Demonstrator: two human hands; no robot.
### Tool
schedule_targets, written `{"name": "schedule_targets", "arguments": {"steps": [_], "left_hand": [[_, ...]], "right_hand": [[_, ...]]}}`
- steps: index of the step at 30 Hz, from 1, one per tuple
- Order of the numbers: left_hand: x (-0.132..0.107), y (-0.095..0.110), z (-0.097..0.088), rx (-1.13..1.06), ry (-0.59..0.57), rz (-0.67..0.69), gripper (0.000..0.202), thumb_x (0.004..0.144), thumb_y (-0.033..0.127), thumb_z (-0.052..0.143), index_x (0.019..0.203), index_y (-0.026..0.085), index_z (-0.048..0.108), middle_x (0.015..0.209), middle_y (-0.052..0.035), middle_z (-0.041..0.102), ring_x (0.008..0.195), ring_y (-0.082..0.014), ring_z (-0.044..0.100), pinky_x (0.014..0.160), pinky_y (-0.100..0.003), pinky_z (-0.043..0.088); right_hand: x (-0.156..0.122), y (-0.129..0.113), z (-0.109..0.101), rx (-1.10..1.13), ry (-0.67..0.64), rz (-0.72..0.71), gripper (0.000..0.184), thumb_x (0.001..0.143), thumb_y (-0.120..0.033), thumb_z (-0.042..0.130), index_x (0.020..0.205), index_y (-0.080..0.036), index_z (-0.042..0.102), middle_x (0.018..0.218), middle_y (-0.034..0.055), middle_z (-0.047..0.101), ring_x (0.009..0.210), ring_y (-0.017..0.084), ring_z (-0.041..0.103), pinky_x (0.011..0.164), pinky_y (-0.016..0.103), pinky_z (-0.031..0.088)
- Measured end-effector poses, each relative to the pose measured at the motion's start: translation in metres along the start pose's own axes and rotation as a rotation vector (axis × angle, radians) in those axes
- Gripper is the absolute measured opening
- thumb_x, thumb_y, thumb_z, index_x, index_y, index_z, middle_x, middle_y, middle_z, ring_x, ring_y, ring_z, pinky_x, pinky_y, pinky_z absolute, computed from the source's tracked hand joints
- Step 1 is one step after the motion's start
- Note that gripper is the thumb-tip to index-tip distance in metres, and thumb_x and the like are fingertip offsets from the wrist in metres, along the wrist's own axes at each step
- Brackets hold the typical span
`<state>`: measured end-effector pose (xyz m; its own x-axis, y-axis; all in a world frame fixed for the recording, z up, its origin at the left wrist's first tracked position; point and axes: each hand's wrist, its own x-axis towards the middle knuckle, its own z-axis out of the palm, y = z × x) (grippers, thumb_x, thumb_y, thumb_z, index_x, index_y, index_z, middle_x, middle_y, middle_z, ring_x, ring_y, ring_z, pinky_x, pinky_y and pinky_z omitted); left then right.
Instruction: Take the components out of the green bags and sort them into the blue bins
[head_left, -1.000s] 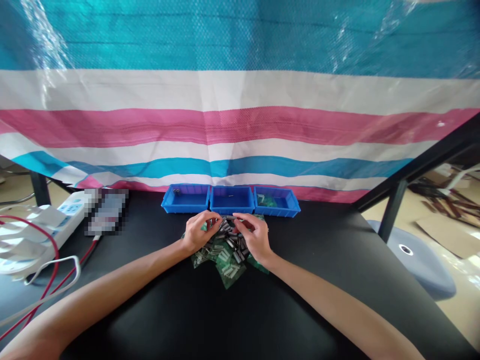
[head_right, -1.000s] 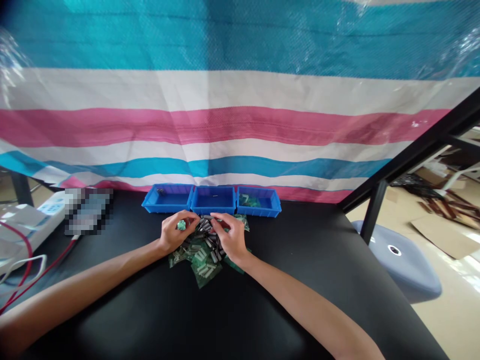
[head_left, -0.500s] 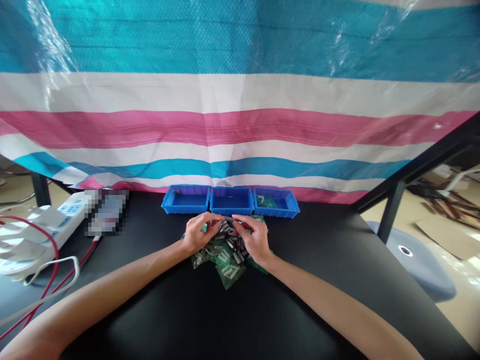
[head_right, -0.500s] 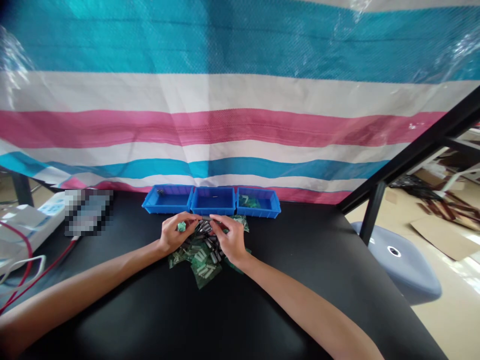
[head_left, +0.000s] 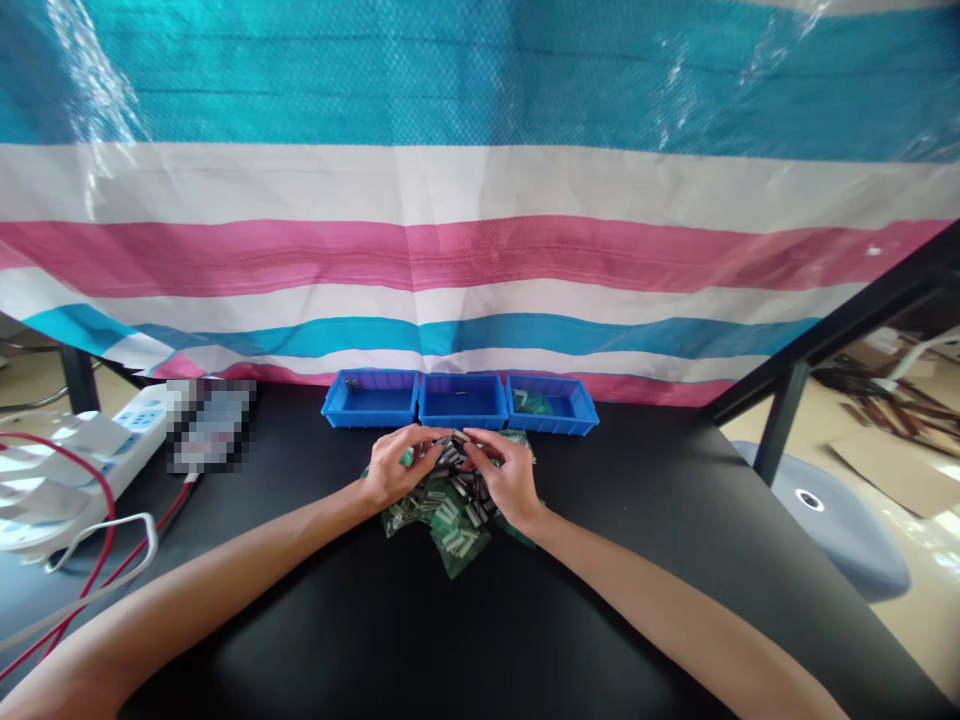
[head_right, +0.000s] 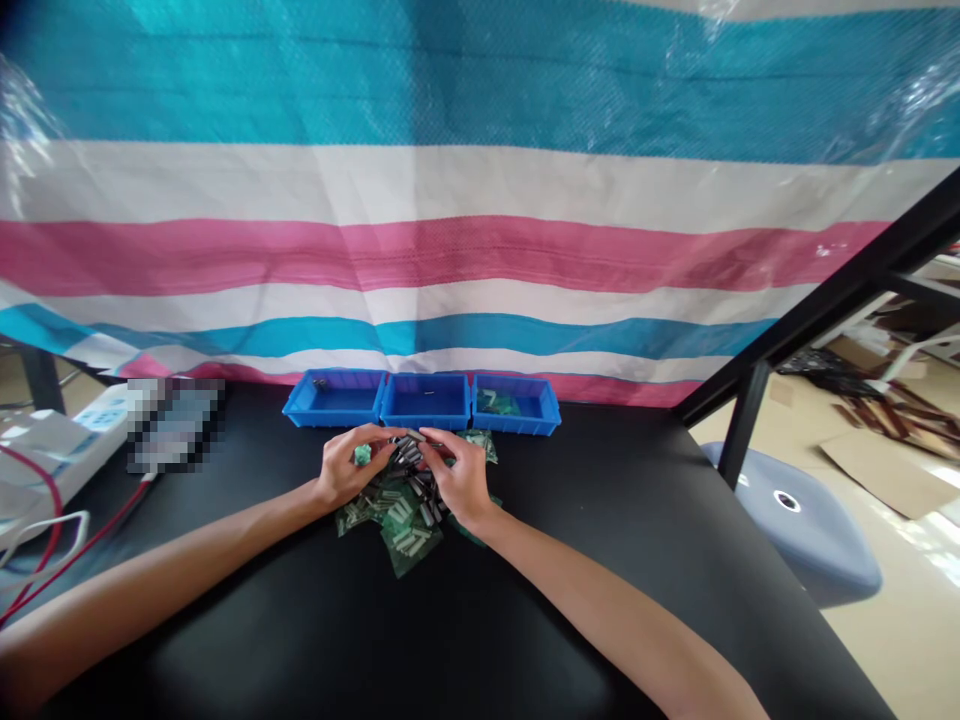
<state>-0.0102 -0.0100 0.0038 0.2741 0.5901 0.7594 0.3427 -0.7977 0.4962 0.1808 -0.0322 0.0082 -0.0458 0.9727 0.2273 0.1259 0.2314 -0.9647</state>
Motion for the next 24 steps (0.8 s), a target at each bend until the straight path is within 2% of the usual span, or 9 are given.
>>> {"name": "schedule_targets", "arguments": {"steps": [9, 17, 24], "left_hand": [[0.0017, 0.0022, -0.0017, 0.007, -0.046, 0.01, 0.025, 0.085, 0.012, 0.06, 0.109, 0.017, 0.061, 0.103, -0.0095, 0.073, 0.062, -0.0103, 0.061, 0.063, -0.024, 0.053], [0.004, 0.0051, -0.0026, 0.006, -0.053, -0.003, 0.024, 0.085, 0.012, 0.061, 0.108, 0.016, 0.061, 0.1, -0.0086, 0.073, 0.063, -0.0092, 0.06, 0.062, -0.021, 0.053], [0.0045, 0.0052, -0.0025, 0.008, -0.058, -0.003, 0.022, 0.085, 0.013, 0.06, 0.107, 0.016, 0.061, 0.1, -0.009, 0.073, 0.062, -0.0091, 0.061, 0.061, -0.02, 0.053]], "right_hand": [[-0.0009, 0.0003, 0.0013, 0.042, -0.033, -0.031, 0.023, 0.086, -0.036, 0.064, 0.103, -0.021, 0.07, 0.095, 0.0048, 0.073, 0.074, 0.021, 0.071, 0.067, 0.031, 0.06], [-0.0004, 0.0019, 0.0005, -0.082, 0.013, -0.116, 0.021, 0.085, -0.034, 0.065, 0.099, -0.02, 0.071, 0.093, 0.0058, 0.073, 0.074, 0.02, 0.071, 0.066, 0.028, 0.06], [0.0001, 0.0025, 0.0003, -0.096, 0.016, -0.157, 0.017, 0.086, -0.03, 0.065, 0.099, -0.022, 0.071, 0.094, 0.0048, 0.073, 0.071, 0.018, 0.07, 0.064, 0.026, 0.058]]}}
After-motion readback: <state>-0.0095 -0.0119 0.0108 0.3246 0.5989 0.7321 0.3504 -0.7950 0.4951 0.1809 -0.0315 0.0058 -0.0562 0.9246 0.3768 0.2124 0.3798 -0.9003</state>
